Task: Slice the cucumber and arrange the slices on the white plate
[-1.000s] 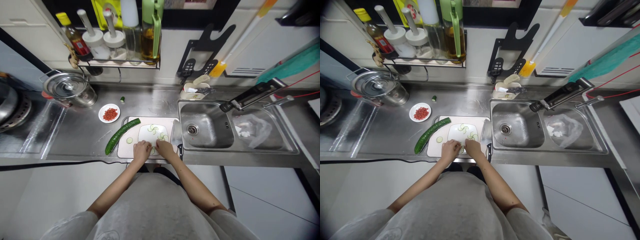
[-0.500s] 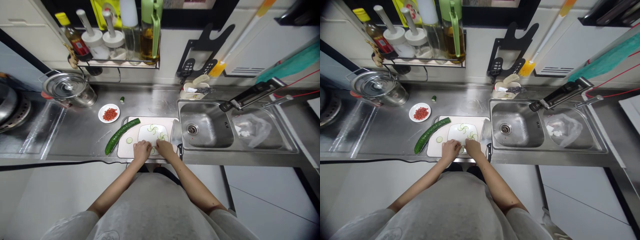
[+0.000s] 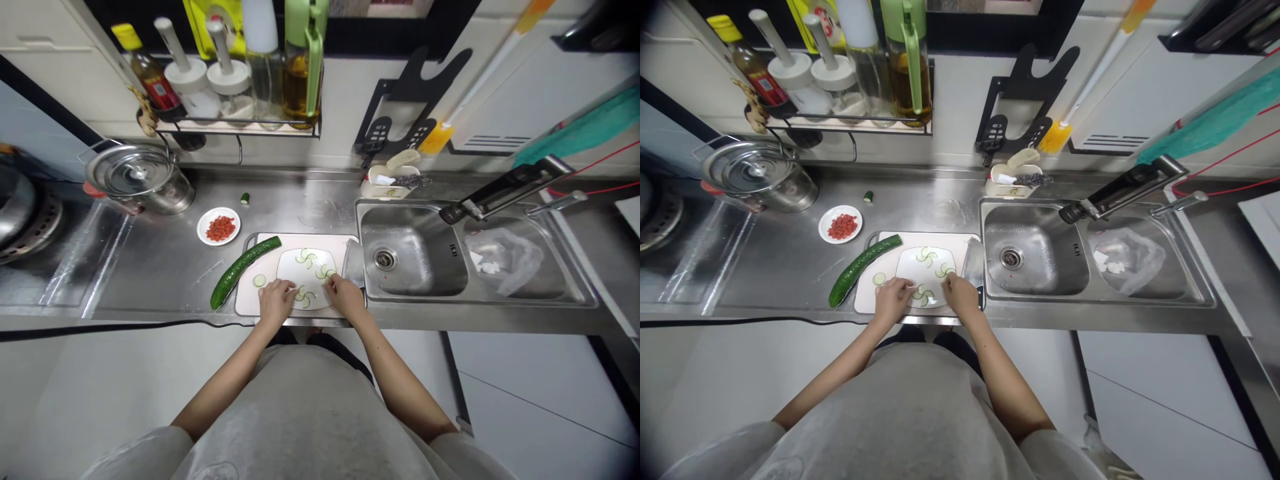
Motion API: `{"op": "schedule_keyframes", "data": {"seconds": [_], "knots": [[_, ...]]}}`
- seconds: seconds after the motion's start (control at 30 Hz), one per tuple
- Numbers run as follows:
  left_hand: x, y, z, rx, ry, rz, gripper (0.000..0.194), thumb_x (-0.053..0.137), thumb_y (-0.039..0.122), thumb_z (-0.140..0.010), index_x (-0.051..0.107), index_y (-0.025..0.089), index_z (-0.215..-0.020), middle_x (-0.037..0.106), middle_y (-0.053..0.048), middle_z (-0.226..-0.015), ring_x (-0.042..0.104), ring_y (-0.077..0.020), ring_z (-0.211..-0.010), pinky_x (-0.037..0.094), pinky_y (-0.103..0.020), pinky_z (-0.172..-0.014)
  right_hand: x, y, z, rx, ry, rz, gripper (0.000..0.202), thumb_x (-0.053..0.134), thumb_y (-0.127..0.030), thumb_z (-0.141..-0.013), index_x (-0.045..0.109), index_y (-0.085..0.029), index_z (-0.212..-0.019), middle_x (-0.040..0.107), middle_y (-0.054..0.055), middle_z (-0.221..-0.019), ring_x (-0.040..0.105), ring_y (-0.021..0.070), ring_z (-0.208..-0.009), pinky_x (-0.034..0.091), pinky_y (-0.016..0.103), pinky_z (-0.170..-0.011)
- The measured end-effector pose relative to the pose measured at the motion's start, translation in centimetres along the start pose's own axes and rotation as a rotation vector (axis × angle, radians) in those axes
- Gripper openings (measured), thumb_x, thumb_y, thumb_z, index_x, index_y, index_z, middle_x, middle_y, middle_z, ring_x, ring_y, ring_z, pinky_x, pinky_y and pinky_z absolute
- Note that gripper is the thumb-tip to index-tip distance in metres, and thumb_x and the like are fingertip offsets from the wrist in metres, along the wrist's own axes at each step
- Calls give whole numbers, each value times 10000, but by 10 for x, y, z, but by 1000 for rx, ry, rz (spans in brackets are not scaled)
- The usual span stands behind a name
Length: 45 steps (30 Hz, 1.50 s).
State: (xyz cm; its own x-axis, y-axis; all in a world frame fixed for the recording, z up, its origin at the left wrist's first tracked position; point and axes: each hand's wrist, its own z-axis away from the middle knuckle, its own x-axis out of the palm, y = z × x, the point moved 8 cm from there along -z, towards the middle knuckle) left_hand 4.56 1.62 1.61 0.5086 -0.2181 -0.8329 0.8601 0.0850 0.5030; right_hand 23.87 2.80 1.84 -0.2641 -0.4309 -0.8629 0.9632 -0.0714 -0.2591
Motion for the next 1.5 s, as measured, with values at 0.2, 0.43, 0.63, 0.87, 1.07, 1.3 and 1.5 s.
{"op": "schedule_keyframes", "data": {"seconds": [0.2, 0.43, 0.63, 0.87, 1.07, 1.3, 1.5], "knots": [[-1, -6, 4, 25, -16, -30, 182, 578, 379, -870, 689, 254, -943, 655, -48, -950, 561, -233, -978, 313, -363, -855, 11, -9, 12, -52, -30, -33, 200, 442, -353, -943, 588, -220, -973, 678, 34, -857, 599, 167, -795, 280, 254, -612], [11, 12, 5, 82, -47, -58, 169, 604, 385, -853, 677, 241, -903, 647, -43, -945, 559, -223, -978, 305, -350, -825, 25, -32, 11, -63, -75, -3, 204, 460, -379, -928, 579, -216, -957, 680, 46, -884, 604, 183, -824, 273, 261, -609], [-1, 10, 6, 76, 27, -16, 184, 583, 396, -866, 681, 244, -900, 656, -38, -919, 571, -219, -944, 314, -357, -834, 15, -23, 9, -51, -24, -40, 182, 480, -371, -916, 577, -218, -906, 667, 32, -811, 587, 169, -750, 261, 251, -588], [-42, -51, 3, -50, 210, 56, 187, 560, 371, -863, 681, 231, -890, 647, -34, -888, 583, -194, -884, 376, -294, -762, -22, 25, 20, -26, 282, -346, 253, 437, -413, -907, 595, -216, -899, 543, -28, -606, 510, 137, -580, 286, 233, -555], [-49, -94, 6, -171, 206, -3, 182, 564, 363, -844, 683, 239, -904, 625, -20, -853, 581, -167, -760, 362, -251, -634, -45, 61, 33, 23, 539, -499, 341, 424, -476, -881, 603, -189, -925, 467, -43, -572, 464, 131, -536, 337, 239, -576], [-43, -98, 2, -240, 154, -29, 281, 540, 366, -861, 658, 238, -1082, 645, -46, -933, 606, -186, -817, 386, -263, -663, -46, 58, 32, 24, 516, -486, 406, 389, -505, -882, 623, -177, -935, 497, -21, -589, 479, 139, -556, 355, 244, -592], [-33, -92, -8, -289, 122, -87, 338, 534, 363, -867, 625, 237, -1166, 626, -80, -1046, 615, -216, -882, 413, -291, -698, -41, 47, 29, -5, 489, -464, 402, 386, -493, -884, 631, -180, -939, 508, -12, -583, 493, 150, -559, 354, 250, -586]]}}
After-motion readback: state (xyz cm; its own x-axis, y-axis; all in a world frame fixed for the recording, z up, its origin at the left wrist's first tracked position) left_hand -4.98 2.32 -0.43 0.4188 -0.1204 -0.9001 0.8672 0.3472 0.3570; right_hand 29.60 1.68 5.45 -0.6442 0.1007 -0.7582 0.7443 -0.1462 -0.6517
